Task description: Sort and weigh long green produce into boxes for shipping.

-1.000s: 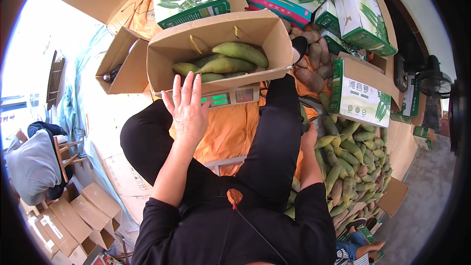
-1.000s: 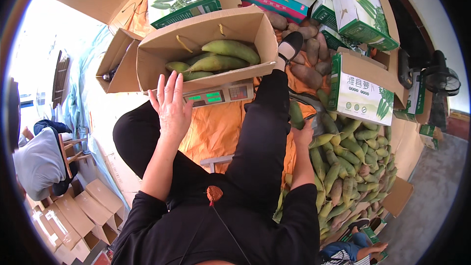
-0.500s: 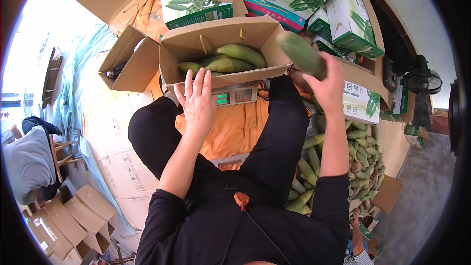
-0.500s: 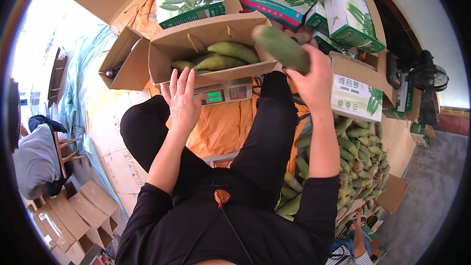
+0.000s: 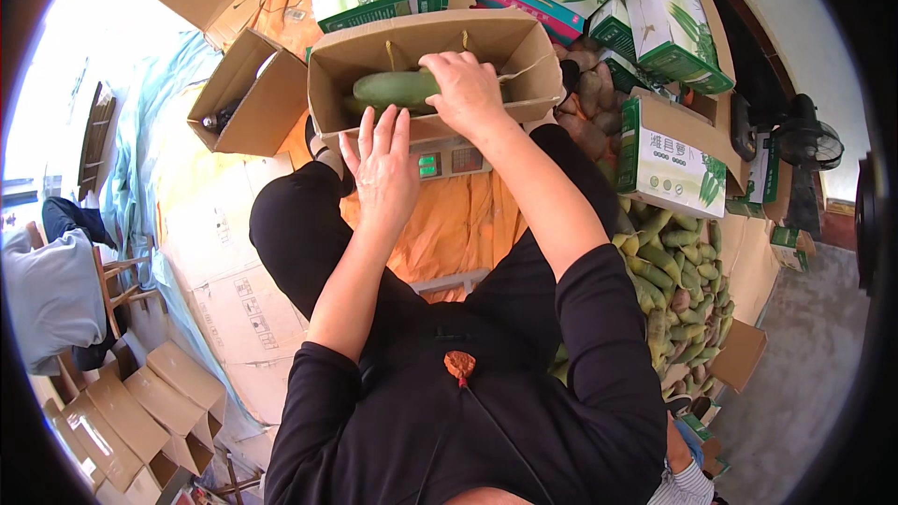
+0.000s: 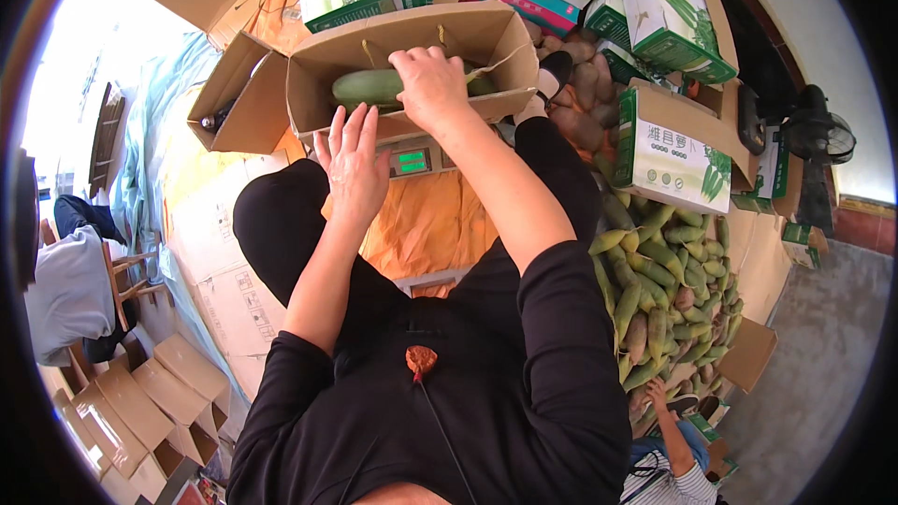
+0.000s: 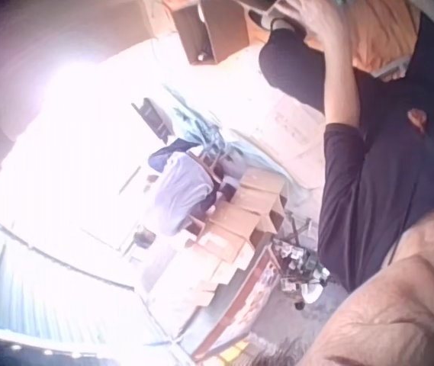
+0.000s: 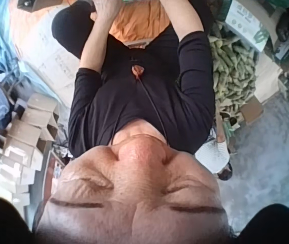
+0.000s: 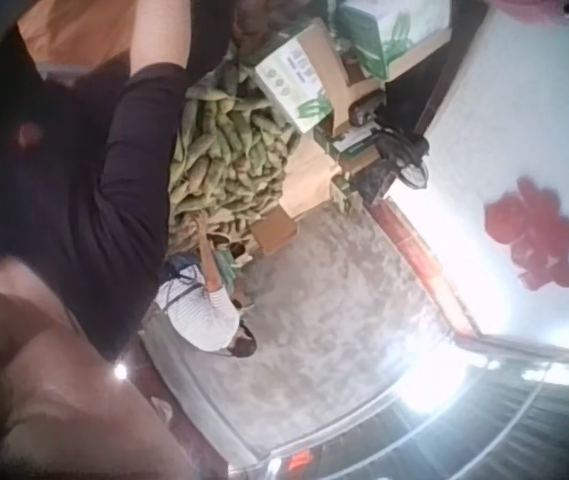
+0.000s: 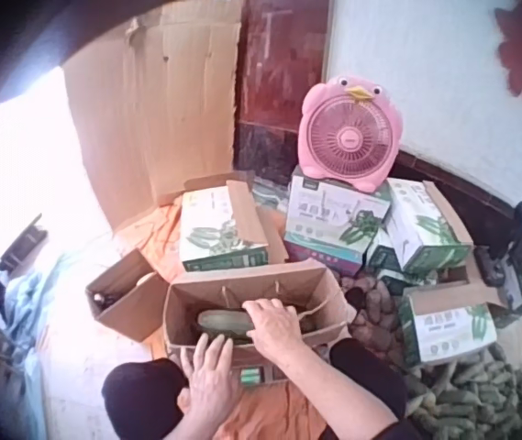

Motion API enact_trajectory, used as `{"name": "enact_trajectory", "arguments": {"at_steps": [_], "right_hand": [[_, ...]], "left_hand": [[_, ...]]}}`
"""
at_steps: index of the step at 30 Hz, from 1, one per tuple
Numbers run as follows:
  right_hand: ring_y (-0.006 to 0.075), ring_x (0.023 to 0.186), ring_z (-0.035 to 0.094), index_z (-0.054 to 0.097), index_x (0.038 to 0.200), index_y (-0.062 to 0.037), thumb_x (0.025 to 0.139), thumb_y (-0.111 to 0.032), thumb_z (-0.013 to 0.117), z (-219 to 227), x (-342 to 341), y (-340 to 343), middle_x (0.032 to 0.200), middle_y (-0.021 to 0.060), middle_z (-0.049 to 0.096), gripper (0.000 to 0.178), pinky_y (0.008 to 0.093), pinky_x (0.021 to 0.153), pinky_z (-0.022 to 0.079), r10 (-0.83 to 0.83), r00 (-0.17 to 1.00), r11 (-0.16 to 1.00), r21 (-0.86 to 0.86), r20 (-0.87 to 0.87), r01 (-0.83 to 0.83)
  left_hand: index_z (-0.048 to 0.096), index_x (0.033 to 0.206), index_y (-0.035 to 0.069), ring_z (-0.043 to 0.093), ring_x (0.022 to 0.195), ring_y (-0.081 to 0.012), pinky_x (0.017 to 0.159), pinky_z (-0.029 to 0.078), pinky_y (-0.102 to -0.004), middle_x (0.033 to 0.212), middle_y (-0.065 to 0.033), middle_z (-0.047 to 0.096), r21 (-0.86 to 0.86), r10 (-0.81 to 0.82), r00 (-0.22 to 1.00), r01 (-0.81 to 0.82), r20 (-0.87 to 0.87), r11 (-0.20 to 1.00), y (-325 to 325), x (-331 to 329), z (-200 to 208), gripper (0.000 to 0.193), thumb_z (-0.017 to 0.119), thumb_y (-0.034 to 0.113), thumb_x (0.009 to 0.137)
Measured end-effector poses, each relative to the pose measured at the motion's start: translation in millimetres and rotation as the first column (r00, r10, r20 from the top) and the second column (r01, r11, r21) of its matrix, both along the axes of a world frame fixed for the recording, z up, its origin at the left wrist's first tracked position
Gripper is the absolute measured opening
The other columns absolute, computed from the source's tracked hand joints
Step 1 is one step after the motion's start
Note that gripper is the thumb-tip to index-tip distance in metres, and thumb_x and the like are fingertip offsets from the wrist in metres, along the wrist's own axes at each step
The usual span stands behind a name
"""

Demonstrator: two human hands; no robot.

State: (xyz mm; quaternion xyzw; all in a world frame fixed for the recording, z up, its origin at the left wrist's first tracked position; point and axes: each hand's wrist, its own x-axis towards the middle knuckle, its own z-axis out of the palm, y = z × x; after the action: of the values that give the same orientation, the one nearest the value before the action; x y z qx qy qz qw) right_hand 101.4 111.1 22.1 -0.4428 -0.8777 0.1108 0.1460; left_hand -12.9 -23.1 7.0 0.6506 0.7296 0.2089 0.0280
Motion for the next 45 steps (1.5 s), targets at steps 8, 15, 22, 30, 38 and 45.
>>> {"name": "enact_trajectory", "arguments": {"at_steps": [8, 15, 22, 30, 38, 45], "right_hand": [[0.0302, 0.097, 0.061, 0.064, 0.103, -0.0089, 0.074, -0.018, 0.072, 20.1, 85.2, 8.7, 0.1, 0.0109, 0.066, 0.031, 0.0402, 0.086, 0.047, -0.109, 0.922, 0.969, 0.167, -0.371, 0.182], [0.0174, 0.092, 0.063, 0.063, 0.109, 0.0005, 0.082, -0.012, 0.068, -14.2, 152.1, 26.1, 0.103, 0.0116, 0.067, 0.03, 0.0293, 0.083, 0.05, -0.47, 0.644, 0.878, -0.391, -0.603, 0.275], [0.0123, 0.094, 0.059, 0.062, 0.111, 0.0015, 0.087, -0.008, 0.065, -25.8, 161.4, 23.4, 0.103, 0.0078, 0.065, 0.026, 0.0251, 0.085, 0.046, -0.627, 0.536, 0.763, -0.584, -0.565, 0.278], [0.0139, 0.091, 0.061, 0.063, 0.109, 0.0026, 0.085, -0.011, 0.066, -31.1, 165.8, 29.9, 0.101, 0.0095, 0.066, 0.027, 0.027, 0.083, 0.048, -0.612, 0.495, 0.78, -0.572, -0.617, 0.252], [0.0125, 0.089, 0.06, 0.063, 0.108, 0.0013, 0.086, -0.012, 0.066, -29.4, 166.8, 30.8, 0.098, 0.0076, 0.066, 0.026, 0.0268, 0.081, 0.047, -0.669, 0.479, 0.729, -0.625, -0.568, 0.278], [0.0131, 0.088, 0.061, 0.062, 0.109, 0.0024, 0.087, -0.012, 0.065, -23.1, 153.7, 33.3, 0.098, 0.0087, 0.066, 0.026, 0.0269, 0.081, 0.048, -0.661, 0.487, 0.729, -0.641, -0.57, 0.239]], "left_hand": [[0.047, 0.134, 0.008, 0.031, 0.136, -0.03, 0.11, 0.016, -0.0568, 0.139, -0.0059, 0.044, 0.02, 0.019, 1.0, -0.019, -0.005, 1.0, -3.9, -3.4, 0.8, 0.063, 0.07, 0.012, 0.075], [0.047, 0.134, 0.009, 0.032, 0.135, -0.0297, 0.11, 0.016, -0.0567, 0.138, -0.0054, 0.044, 0.026, 0.033, 0.999, -0.033, -0.034, 0.999, -1.4, -4.1, -1.5, 0.063, 0.07, 0.012, 0.075], [0.047, 0.134, 0.009, 0.032, 0.136, -0.0297, 0.11, 0.016, -0.058, 0.138, -0.0054, 0.044, 0.039, 0.03, 0.999, -0.029, -0.038, 0.999, -0.7, -4.9, -2.2, 0.063, 0.07, 0.012, 0.076], [0.049, 0.132, 0.008, 0.031, 0.135, -0.0297, 0.109, 0.015, -0.059, 0.137, -0.0061, 0.044, 0.074, 0.032, 0.999, -0.03, -0.016, 0.997, -0.2, -4.0, 0.2, 0.06, 0.069, 0.011, 0.075], [0.049, 0.132, 0.008, 0.031, 0.135, -0.0324, 0.11, 0.017, -0.0571, 0.137, -0.0074, 0.045, 0.1, 0.05, 0.995, -0.059, 0.091, 0.993, 2.5, -5.2, 1.4, 0.06, 0.07, 0.012, 0.076], [0.046, 0.134, 0.007, 0.031, 0.133, -0.0369, 0.109, 0.027, -0.0463, 0.137, -0.0148, 0.044, 0.228, 0.087, 0.953, -0.157, 0.29, 0.961, 6.5, -29.5, 15.0, 0.063, 0.071, 0.012, 0.077]]}}
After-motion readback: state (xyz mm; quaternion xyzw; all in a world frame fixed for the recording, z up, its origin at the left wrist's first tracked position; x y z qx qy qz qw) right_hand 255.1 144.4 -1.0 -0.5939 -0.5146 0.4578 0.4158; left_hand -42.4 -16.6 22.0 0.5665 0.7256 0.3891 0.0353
